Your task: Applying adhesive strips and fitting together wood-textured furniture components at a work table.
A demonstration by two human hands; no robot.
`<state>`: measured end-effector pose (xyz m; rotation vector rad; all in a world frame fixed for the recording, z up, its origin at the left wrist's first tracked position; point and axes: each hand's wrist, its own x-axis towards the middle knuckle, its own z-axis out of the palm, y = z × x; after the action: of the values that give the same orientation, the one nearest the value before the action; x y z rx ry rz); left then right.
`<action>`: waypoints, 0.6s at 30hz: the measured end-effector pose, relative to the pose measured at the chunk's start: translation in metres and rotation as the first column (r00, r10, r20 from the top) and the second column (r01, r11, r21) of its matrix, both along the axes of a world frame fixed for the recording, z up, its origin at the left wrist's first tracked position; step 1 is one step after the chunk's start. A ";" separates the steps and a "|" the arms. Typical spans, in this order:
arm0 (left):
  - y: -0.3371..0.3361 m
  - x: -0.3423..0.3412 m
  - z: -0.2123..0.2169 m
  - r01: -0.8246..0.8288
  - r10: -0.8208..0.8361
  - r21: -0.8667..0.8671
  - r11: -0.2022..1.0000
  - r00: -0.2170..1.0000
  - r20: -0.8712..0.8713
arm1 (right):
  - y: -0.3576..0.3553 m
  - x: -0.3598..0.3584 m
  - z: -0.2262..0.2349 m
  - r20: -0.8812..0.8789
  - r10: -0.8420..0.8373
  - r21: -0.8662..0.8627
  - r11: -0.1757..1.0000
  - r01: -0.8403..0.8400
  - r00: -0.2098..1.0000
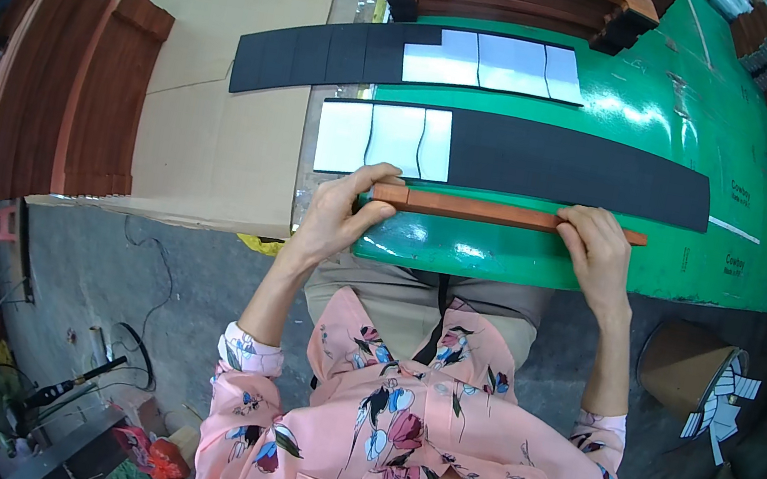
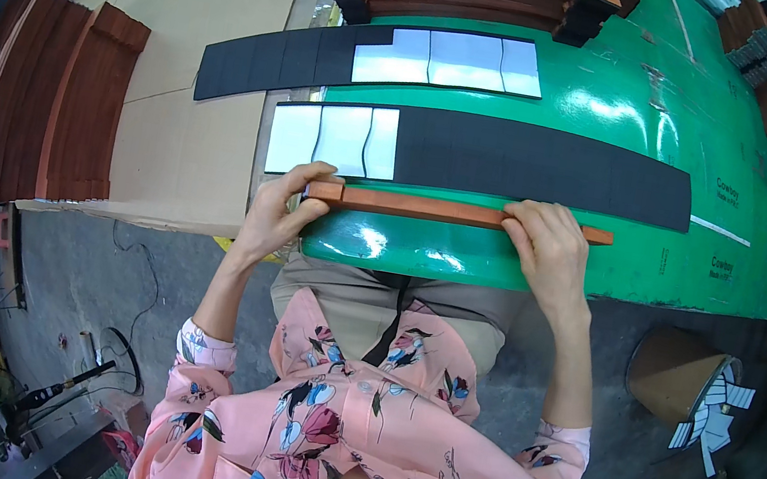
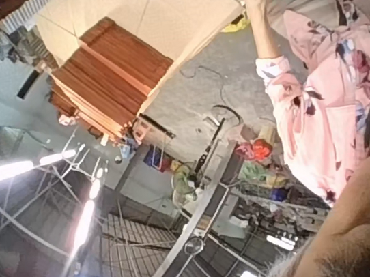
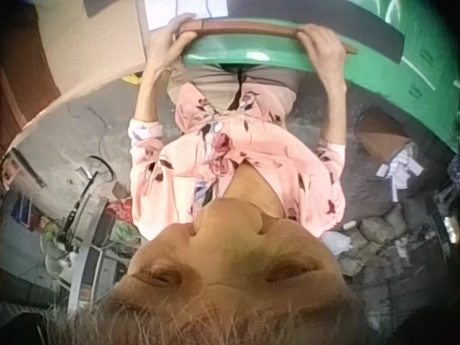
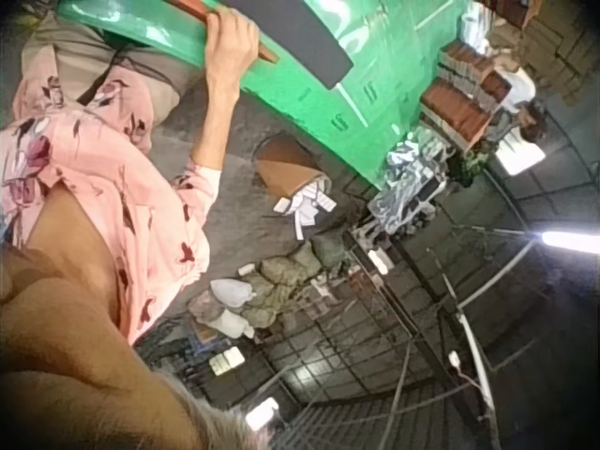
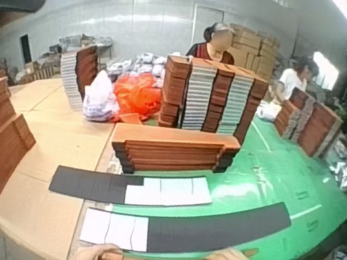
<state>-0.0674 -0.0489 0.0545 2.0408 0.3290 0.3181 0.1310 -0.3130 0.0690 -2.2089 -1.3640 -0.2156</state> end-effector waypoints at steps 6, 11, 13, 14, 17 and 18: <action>0.034 0.001 -0.022 0.019 0.033 -0.452 0.892 0.994 0.107 | 0.058 0.024 0.018 -0.050 0.216 -0.065 0.974 -0.219 0.975; 0.053 0.043 -0.021 0.174 -0.223 0.337 0.925 0.969 0.111 | 0.119 0.039 -0.007 -0.158 0.489 -0.257 0.818 -0.514 0.858; 0.057 0.056 -0.029 0.333 -0.382 0.460 0.823 0.924 0.014 | 0.131 0.035 -0.011 -0.188 0.562 -0.332 0.735 -0.591 0.806; 0.055 0.059 -0.032 0.333 -0.383 0.456 0.825 0.924 0.018 | 0.136 0.033 -0.012 -0.227 0.576 -0.403 0.678 -0.615 0.785; 0.047 0.065 -0.038 0.409 -0.419 0.508 0.758 0.902 -0.102 | 0.140 0.033 -0.014 -0.267 0.608 -0.479 0.589 -0.651 0.747; 0.046 0.066 -0.037 0.410 -0.420 0.504 0.760 0.902 -0.101 | 0.140 0.034 -0.014 -0.261 0.625 -0.485 0.574 -0.660 0.736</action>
<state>-0.0019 -0.0031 0.0173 2.5648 -0.2659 0.1520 0.1649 -0.1734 0.0553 -1.8937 -2.3163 0.5936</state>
